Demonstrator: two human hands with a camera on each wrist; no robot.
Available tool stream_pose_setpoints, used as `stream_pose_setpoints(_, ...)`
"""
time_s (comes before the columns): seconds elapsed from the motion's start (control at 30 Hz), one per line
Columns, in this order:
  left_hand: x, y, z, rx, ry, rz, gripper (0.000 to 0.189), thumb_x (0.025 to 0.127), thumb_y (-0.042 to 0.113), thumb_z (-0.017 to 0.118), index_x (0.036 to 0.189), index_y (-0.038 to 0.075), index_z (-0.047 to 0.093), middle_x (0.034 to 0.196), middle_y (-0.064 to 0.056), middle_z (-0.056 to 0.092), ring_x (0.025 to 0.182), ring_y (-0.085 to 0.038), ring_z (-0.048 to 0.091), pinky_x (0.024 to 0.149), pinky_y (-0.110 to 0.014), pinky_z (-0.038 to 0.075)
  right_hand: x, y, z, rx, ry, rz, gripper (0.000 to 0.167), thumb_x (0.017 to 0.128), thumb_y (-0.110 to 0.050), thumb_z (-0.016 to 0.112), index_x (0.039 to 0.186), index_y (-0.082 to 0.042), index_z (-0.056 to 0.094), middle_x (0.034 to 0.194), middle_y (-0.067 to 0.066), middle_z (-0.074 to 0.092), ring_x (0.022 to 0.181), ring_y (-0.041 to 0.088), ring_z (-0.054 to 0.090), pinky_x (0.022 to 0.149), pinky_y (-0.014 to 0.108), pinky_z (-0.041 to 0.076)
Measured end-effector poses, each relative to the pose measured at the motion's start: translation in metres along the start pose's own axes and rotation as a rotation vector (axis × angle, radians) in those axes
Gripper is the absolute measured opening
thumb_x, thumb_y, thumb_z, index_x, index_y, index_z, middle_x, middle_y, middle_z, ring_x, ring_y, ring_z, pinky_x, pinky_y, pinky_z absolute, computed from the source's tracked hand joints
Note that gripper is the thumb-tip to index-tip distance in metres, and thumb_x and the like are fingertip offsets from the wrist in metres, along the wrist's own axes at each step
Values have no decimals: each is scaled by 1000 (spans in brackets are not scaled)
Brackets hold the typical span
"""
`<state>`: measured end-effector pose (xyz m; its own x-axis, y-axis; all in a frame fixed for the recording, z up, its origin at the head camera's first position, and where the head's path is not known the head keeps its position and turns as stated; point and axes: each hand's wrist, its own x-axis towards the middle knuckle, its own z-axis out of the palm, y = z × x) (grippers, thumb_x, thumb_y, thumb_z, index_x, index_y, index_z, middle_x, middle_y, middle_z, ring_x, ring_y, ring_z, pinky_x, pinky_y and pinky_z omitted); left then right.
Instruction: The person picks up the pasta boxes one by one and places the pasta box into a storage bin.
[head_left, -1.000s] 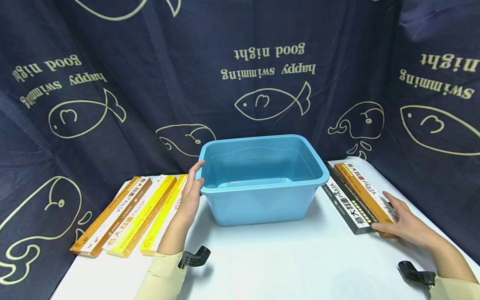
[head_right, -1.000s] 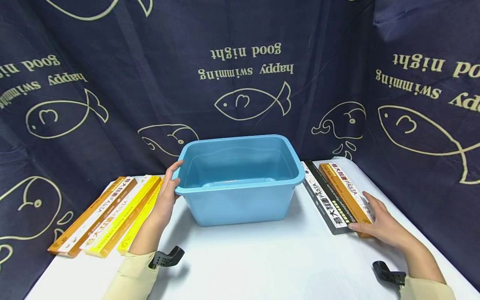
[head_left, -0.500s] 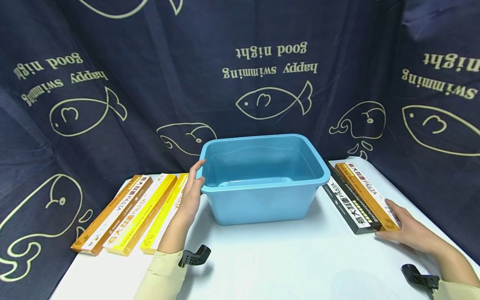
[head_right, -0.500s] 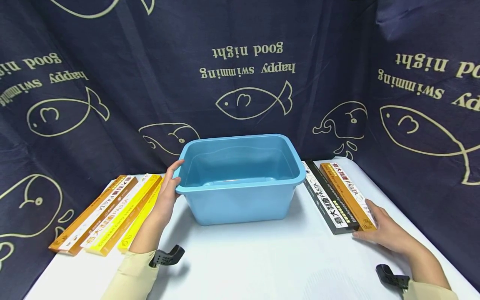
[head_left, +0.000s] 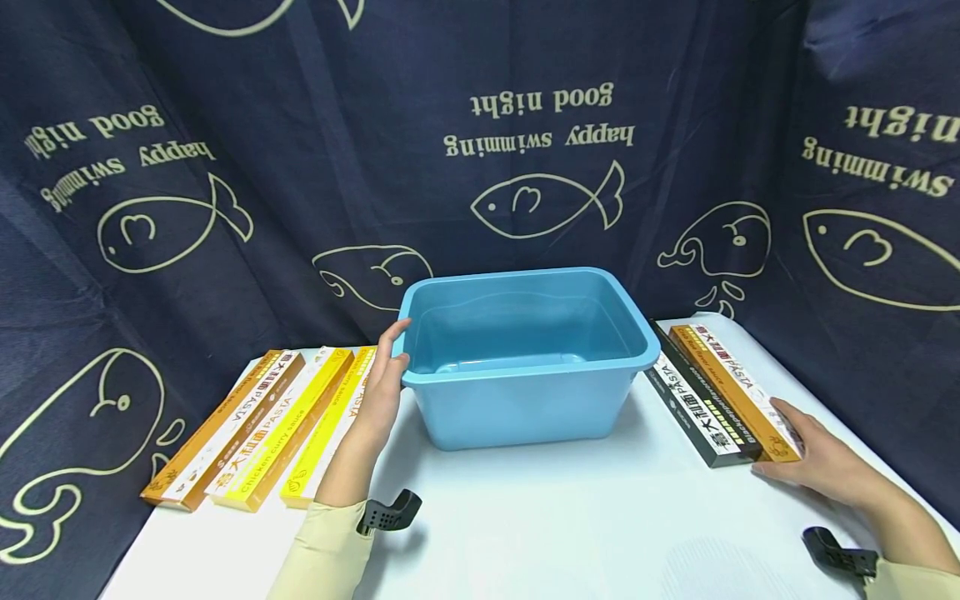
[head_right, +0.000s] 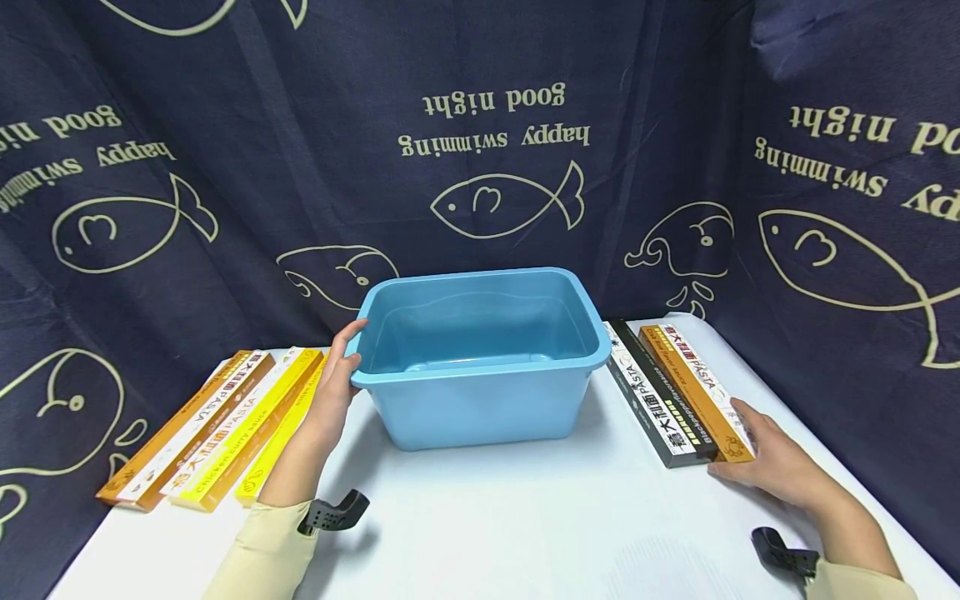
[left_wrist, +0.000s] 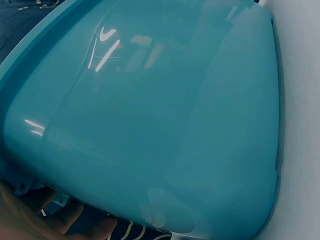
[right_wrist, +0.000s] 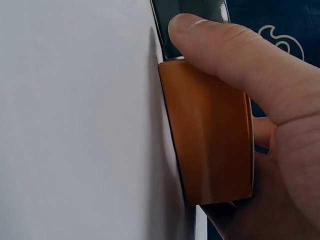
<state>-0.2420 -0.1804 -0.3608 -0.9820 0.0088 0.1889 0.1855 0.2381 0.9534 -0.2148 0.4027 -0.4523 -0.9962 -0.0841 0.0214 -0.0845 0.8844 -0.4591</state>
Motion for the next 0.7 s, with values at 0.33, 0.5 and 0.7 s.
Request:
stream_pose_setpoints(0.33, 1, -1, 0, 3, 0, 4, 54, 99, 31, 30, 151, 42, 27, 168, 8, 11, 151, -30, 21, 118, -66, 25, -1, 4, -11, -75, 65, 65, 112, 75, -44, 83, 148, 14, 22, 134, 47, 33, 114, 59, 42, 90, 72, 38)
stream_pose_setpoints(0.5, 1, -1, 0, 1, -3, 12, 54, 99, 31, 30, 151, 42, 27, 168, 8, 10, 151, -29, 21, 117, -66, 26, -4, 4, -17, -58, 131, 126, 106, 78, -44, 81, 149, 10, 23, 133, 46, 30, 111, 58, 40, 86, 70, 37)
stream_pose_setpoints(0.7, 1, -2, 0, 0, -2, 9, 53, 99, 30, 30, 151, 43, 27, 168, 8, 10, 151, -30, 21, 117, -66, 26, -7, 3, -20, -25, 221, 114, 93, 82, -39, 79, 147, 8, 30, 131, 44, 38, 108, 55, 44, 82, 64, 36)
